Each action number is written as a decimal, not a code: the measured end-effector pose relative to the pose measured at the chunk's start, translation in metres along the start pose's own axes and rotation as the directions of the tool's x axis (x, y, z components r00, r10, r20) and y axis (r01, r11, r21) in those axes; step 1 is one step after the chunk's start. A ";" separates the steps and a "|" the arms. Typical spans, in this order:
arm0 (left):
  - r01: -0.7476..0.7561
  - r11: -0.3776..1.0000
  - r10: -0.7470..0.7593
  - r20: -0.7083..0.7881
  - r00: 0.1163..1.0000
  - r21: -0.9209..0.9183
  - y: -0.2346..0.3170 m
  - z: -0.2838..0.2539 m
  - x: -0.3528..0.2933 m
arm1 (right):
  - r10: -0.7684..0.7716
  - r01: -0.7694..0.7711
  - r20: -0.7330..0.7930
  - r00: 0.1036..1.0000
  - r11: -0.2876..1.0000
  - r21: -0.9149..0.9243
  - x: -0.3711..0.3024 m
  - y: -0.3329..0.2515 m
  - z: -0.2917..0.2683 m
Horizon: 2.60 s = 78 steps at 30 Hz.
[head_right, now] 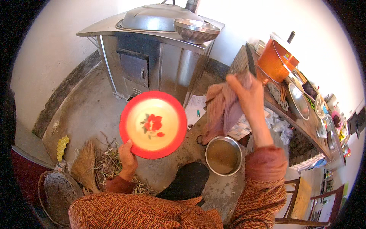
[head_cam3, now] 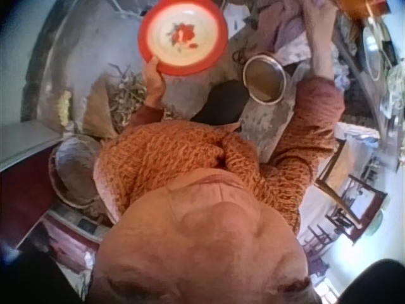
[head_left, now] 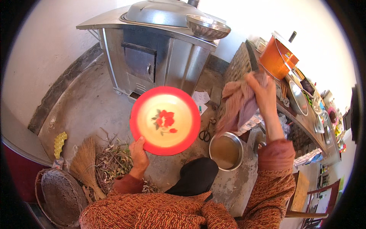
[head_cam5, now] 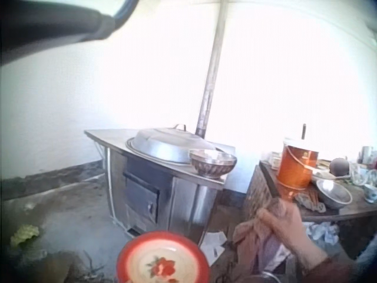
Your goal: The person washes a red-rimmed plate, a metal bowl, and a yellow bowl using a cloth and a steel wool pad. They rinse the items in a basin of water and place the cleaned items on a nearby table.
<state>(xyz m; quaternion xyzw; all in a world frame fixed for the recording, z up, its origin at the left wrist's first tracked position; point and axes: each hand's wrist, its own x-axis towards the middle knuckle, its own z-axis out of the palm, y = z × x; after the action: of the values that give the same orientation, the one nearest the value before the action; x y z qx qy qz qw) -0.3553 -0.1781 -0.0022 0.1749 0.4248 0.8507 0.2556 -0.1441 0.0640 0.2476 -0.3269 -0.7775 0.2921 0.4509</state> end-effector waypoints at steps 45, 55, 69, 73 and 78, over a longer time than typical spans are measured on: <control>-0.049 0.997 0.030 0.268 0.963 0.064 0.086 0.264 0.220 | 0.055 -0.176 -0.256 0.965 0.860 -0.479 -0.233 0.052 -0.176; -0.036 0.991 -0.008 0.320 0.947 0.130 0.050 0.283 0.271 | 0.190 -0.278 -0.234 0.954 0.852 -0.443 -0.283 0.039 -0.170; 0.214 0.855 -0.518 0.797 0.310 0.472 -0.042 0.267 0.046 | 0.184 -0.320 -0.385 0.904 0.889 -0.326 -0.315 0.080 -0.122; 0.429 0.580 -0.724 0.680 -0.118 0.693 -0.075 0.262 -0.056 | 0.195 -0.333 -0.386 0.902 0.883 -0.331 -0.323 0.093 -0.110; 0.729 0.370 -0.706 0.685 -0.182 0.576 -0.140 0.251 -0.101 | 0.197 -0.348 -0.417 0.887 0.880 -0.325 -0.350 0.137 -0.099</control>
<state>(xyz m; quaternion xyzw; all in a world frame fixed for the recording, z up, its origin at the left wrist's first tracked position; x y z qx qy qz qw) -0.1049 -0.0067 0.0206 0.3179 0.2257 0.3132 0.8660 0.1103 -0.1059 0.0085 -0.5673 -0.6653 0.1256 0.4688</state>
